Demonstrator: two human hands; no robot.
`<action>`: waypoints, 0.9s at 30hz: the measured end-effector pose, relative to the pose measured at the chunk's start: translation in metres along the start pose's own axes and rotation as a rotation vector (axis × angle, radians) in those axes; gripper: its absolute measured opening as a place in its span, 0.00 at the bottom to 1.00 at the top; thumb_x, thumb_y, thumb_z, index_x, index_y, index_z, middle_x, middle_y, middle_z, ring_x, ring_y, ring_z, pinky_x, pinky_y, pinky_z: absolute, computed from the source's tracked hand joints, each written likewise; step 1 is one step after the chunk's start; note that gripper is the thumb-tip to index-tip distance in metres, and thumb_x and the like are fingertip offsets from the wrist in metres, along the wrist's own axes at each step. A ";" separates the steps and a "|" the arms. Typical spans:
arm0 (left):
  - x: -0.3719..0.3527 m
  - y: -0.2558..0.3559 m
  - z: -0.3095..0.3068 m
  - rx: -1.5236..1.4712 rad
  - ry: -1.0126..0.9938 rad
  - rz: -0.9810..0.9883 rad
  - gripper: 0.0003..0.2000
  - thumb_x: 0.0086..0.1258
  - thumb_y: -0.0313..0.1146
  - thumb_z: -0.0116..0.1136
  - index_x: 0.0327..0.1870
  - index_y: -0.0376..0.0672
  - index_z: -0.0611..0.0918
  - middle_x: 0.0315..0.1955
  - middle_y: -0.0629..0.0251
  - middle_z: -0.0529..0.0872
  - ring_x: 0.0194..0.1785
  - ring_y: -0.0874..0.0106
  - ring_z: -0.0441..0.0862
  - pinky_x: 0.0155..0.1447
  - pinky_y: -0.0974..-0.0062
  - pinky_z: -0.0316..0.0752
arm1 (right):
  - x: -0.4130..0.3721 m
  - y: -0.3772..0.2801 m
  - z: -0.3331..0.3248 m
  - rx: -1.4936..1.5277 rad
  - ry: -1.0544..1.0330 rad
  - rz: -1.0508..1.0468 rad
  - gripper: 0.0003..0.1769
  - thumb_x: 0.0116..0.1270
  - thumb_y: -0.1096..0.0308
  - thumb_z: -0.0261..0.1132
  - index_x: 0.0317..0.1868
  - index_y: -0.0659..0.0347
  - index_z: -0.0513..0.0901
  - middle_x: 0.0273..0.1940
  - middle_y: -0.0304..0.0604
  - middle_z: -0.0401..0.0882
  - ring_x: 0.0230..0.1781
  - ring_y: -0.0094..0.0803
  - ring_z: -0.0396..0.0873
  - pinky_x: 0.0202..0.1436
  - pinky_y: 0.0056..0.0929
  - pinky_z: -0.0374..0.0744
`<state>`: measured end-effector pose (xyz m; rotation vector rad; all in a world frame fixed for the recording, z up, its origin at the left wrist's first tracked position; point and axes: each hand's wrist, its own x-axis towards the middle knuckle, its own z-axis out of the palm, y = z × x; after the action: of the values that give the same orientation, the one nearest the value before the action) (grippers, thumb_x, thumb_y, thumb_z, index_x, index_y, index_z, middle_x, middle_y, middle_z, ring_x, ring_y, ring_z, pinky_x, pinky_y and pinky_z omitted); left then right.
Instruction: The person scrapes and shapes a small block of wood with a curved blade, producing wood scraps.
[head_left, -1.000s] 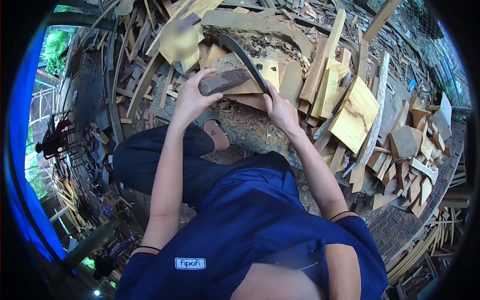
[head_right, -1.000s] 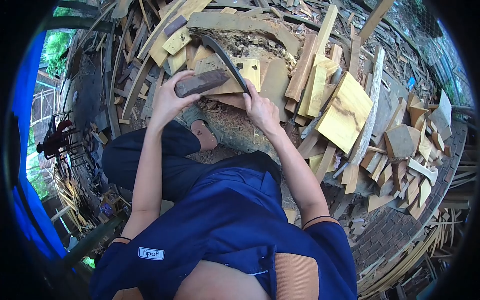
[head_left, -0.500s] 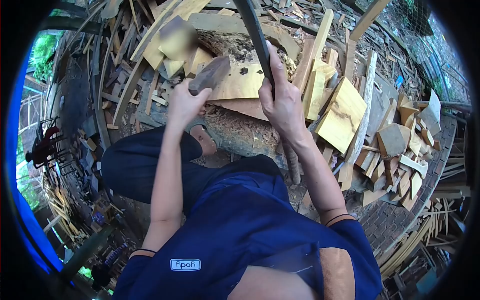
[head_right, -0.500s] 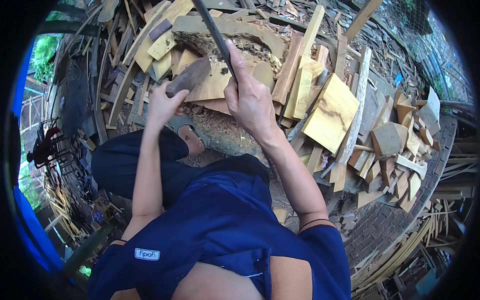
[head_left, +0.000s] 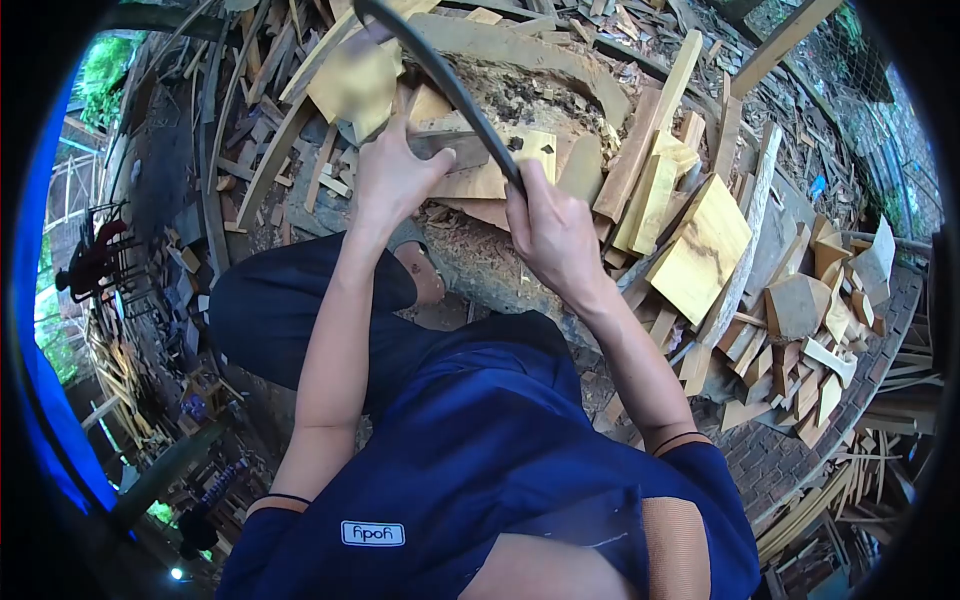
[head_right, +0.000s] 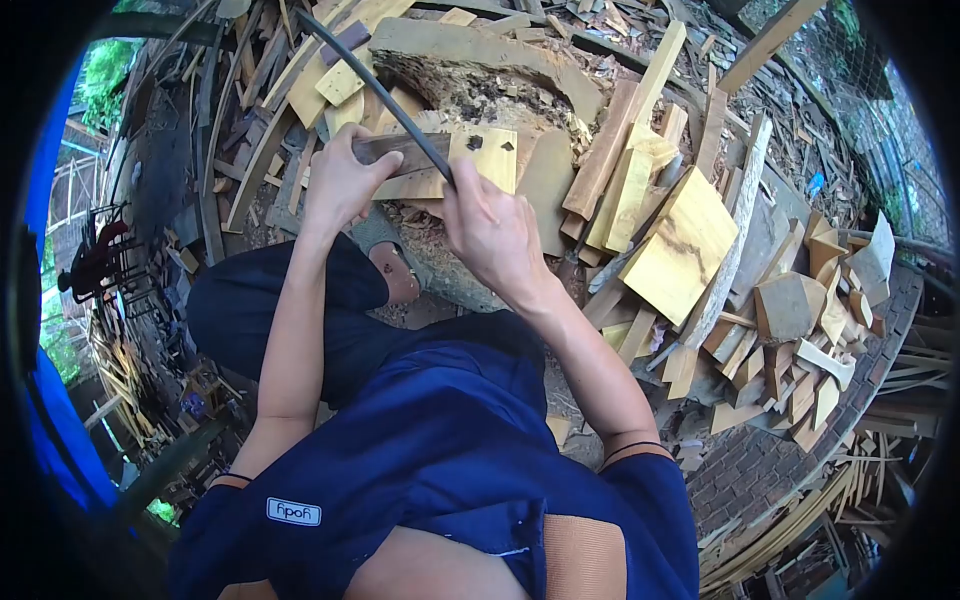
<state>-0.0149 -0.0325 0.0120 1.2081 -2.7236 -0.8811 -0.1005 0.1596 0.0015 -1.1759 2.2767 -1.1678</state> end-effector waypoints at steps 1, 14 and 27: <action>-0.001 0.001 0.001 -0.002 -0.002 -0.007 0.24 0.60 0.43 0.70 0.46 0.31 0.80 0.20 0.56 0.85 0.12 0.73 0.78 0.18 0.74 0.72 | 0.008 -0.015 -0.010 0.068 0.105 -0.095 0.07 0.75 0.69 0.59 0.46 0.60 0.69 0.19 0.57 0.75 0.20 0.59 0.79 0.23 0.52 0.72; -0.010 0.024 0.004 0.089 0.082 0.064 0.26 0.55 0.45 0.70 0.46 0.31 0.81 0.34 0.40 0.88 0.43 0.48 0.88 0.51 0.59 0.81 | -0.012 0.038 0.015 -0.128 -0.156 0.151 0.09 0.72 0.68 0.56 0.46 0.60 0.65 0.26 0.62 0.80 0.27 0.65 0.80 0.30 0.61 0.76; -0.005 0.026 0.005 0.038 0.044 0.062 0.28 0.55 0.46 0.70 0.47 0.29 0.79 0.31 0.40 0.87 0.39 0.45 0.87 0.47 0.57 0.83 | -0.019 0.048 0.032 -0.170 -0.113 0.149 0.08 0.72 0.69 0.56 0.45 0.61 0.65 0.25 0.62 0.80 0.27 0.63 0.80 0.29 0.59 0.75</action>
<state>-0.0296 -0.0126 0.0217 1.1283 -2.7388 -0.7910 -0.0952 0.1741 -0.0571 -1.0790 2.3672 -0.8468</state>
